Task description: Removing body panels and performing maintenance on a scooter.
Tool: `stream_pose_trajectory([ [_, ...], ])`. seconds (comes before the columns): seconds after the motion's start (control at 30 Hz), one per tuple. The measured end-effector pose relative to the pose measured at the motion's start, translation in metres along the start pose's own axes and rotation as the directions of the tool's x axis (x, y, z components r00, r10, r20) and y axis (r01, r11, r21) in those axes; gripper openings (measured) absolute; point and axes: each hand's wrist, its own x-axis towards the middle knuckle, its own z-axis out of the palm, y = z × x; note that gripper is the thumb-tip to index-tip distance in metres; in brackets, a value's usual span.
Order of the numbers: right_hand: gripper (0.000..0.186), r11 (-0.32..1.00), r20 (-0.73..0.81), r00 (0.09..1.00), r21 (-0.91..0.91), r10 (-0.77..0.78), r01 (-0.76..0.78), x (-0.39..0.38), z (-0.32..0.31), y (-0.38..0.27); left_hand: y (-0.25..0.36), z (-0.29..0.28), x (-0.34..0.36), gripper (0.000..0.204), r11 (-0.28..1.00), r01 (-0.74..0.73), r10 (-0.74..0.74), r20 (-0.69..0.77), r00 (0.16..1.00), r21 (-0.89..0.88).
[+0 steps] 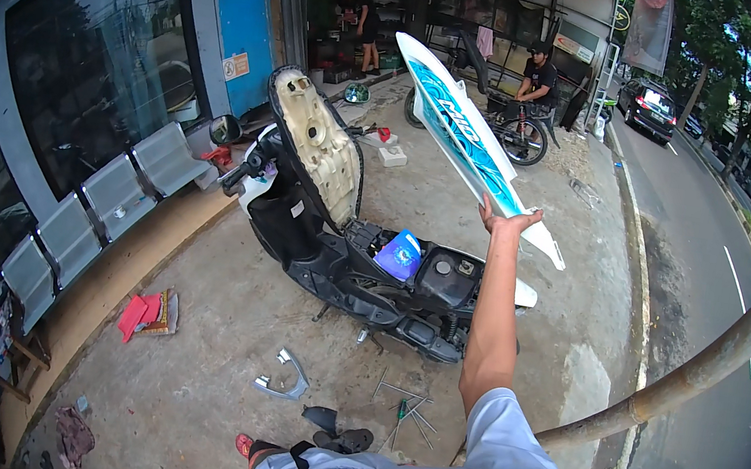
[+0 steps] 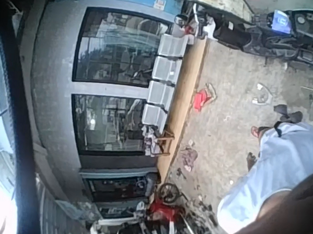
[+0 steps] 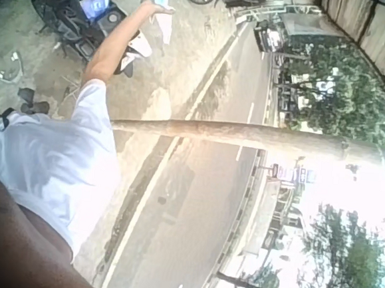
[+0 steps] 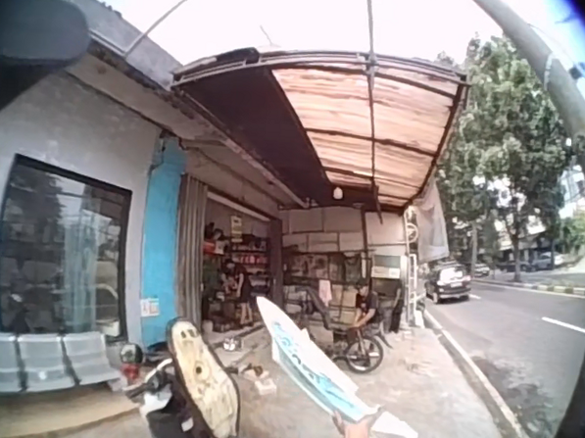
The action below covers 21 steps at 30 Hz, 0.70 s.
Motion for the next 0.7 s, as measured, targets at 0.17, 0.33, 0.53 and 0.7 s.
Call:
stream_pose_trajectory([
  [0.17,0.103,1.000,0.034,0.999,0.011,-0.029,0.028,-0.001,0.033,0.003,-0.008,0.016,0.014,0.044,1.000,-0.010,0.009,0.066,0.998,0.015],
  [0.33,0.099,0.997,0.114,0.992,-0.039,-0.054,0.059,-0.012,0.028,0.017,-0.013,0.037,0.011,0.043,0.999,-0.023,0.027,0.093,0.995,-0.050],
  [0.53,0.097,0.977,0.216,0.964,-0.104,-0.158,0.184,0.002,0.033,0.028,-0.003,0.043,0.013,0.042,0.994,-0.075,0.083,0.105,0.991,-0.076],
  [0.7,0.098,0.967,0.223,0.961,-0.159,-0.163,0.201,0.006,0.035,0.064,-0.004,0.036,0.011,0.041,0.992,-0.109,0.116,0.109,0.987,-0.061],
])
